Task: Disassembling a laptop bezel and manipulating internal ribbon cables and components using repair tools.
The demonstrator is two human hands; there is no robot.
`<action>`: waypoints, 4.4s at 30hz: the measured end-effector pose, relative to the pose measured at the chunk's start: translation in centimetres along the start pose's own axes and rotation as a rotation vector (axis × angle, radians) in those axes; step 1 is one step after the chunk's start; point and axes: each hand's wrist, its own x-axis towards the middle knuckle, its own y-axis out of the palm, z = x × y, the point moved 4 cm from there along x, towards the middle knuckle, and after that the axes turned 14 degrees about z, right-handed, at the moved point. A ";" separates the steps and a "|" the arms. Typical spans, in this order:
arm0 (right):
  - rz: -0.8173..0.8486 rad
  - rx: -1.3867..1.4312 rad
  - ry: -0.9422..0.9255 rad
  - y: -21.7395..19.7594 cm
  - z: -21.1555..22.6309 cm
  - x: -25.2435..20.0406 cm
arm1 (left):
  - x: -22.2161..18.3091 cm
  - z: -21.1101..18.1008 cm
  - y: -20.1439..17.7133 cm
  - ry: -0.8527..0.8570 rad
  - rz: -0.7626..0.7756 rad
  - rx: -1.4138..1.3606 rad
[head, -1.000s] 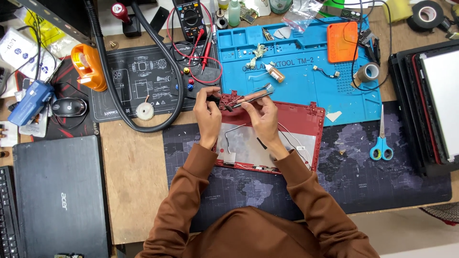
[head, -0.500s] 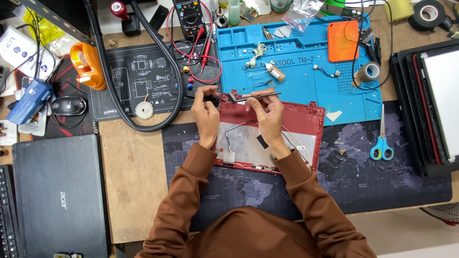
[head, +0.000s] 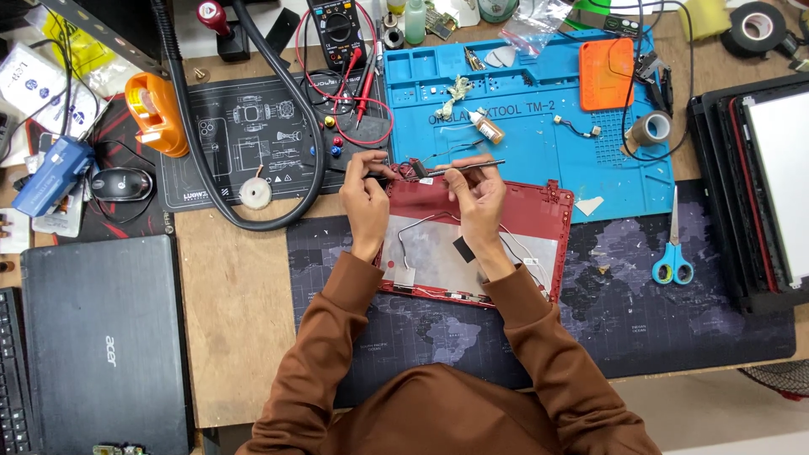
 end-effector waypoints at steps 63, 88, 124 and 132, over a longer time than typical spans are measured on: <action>-0.043 -0.126 0.108 3.4 -1.2 -1.1 | -3.5 0.5 -2.4 0.003 0.104 0.016; -0.078 0.068 0.038 1.9 -3.4 -1.9 | -3.7 0.7 -2.2 -0.003 0.102 0.021; -0.039 -0.160 0.175 -5.9 3.2 -0.6 | -8.4 -3.7 -3.7 0.066 0.284 0.534; 0.470 -1.246 0.244 -6.8 3.4 -0.8 | -10.0 -4.2 -3.8 -0.325 0.473 0.501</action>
